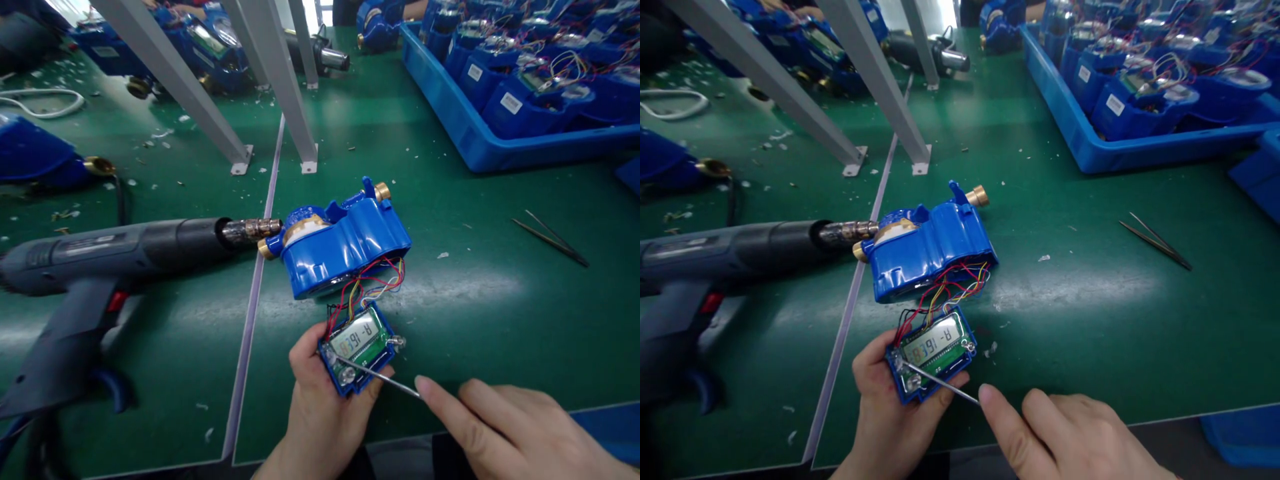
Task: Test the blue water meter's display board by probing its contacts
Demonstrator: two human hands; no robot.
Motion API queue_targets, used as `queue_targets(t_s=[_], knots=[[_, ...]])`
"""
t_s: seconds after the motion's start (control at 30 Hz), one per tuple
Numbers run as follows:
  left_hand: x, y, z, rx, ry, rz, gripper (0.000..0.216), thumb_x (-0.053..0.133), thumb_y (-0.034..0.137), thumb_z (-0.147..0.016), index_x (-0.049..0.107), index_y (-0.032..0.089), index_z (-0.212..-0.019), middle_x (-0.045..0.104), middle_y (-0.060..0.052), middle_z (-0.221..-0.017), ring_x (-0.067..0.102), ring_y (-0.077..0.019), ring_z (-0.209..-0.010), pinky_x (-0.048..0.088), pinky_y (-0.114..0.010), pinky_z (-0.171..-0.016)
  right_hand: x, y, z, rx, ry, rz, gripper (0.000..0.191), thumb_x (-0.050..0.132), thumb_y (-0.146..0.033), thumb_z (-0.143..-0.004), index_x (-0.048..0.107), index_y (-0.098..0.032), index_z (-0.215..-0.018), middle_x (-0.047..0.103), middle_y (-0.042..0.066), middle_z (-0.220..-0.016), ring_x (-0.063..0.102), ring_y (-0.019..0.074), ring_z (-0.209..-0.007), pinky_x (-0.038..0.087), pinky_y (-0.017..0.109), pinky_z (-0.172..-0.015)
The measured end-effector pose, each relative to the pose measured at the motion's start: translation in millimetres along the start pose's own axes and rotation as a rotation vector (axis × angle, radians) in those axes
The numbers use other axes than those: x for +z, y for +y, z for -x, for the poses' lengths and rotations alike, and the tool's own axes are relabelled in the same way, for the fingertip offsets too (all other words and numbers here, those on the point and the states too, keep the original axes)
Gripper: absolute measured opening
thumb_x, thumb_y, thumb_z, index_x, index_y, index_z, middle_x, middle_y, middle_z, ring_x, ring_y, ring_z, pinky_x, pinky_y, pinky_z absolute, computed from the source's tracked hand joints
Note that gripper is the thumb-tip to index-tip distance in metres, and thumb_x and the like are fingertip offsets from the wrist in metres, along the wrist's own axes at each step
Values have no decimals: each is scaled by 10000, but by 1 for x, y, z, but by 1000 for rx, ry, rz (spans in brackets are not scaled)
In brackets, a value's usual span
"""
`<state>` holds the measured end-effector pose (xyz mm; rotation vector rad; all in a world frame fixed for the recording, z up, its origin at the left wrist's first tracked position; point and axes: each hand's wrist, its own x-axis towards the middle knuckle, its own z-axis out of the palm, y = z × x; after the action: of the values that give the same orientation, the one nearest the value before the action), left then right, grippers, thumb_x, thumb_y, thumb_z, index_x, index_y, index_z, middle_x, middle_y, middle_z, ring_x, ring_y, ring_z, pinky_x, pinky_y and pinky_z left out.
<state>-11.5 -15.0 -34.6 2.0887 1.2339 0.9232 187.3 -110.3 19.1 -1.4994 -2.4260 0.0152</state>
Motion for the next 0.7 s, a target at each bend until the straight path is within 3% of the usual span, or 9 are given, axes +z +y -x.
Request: queue_targets(t_s=[0.33, 0.47, 0.7], knots=[[3, 2, -2, -31, 20, 52, 716, 797, 211, -674, 346, 221, -1230, 534, -9, -961, 668, -136, -711, 584, -225, -625, 17, 0, 8, 79, 22, -198, 355, 252, -97, -987, 455, -63, -1276, 591, 3, -697, 591, 99, -525, 508, 188, -476], [3, 1, 0, -83, -5, 106, 727, 802, 201, -671, 340, 235, -1231, 558, -5, -962, 676, -141, -727, 581, -224, -622, 14, -2, 13, 65, 34, -157, 366, 255, -125, -998, 502, -68, -1261, 576, -8, -681, 562, 78, -486, 467, 171, -430], [3, 4, 0, -89, 25, 137, 743, 816, 206, -658, 352, 246, -1238, 582, -9, -971, 676, -167, -757, 582, -266, -632, 19, -13, 14, 213, 139, 15, 397, 444, -312, -962, 546, -202, -1329, 526, -7, -617, 499, 86, -439, 432, 147, -404]])
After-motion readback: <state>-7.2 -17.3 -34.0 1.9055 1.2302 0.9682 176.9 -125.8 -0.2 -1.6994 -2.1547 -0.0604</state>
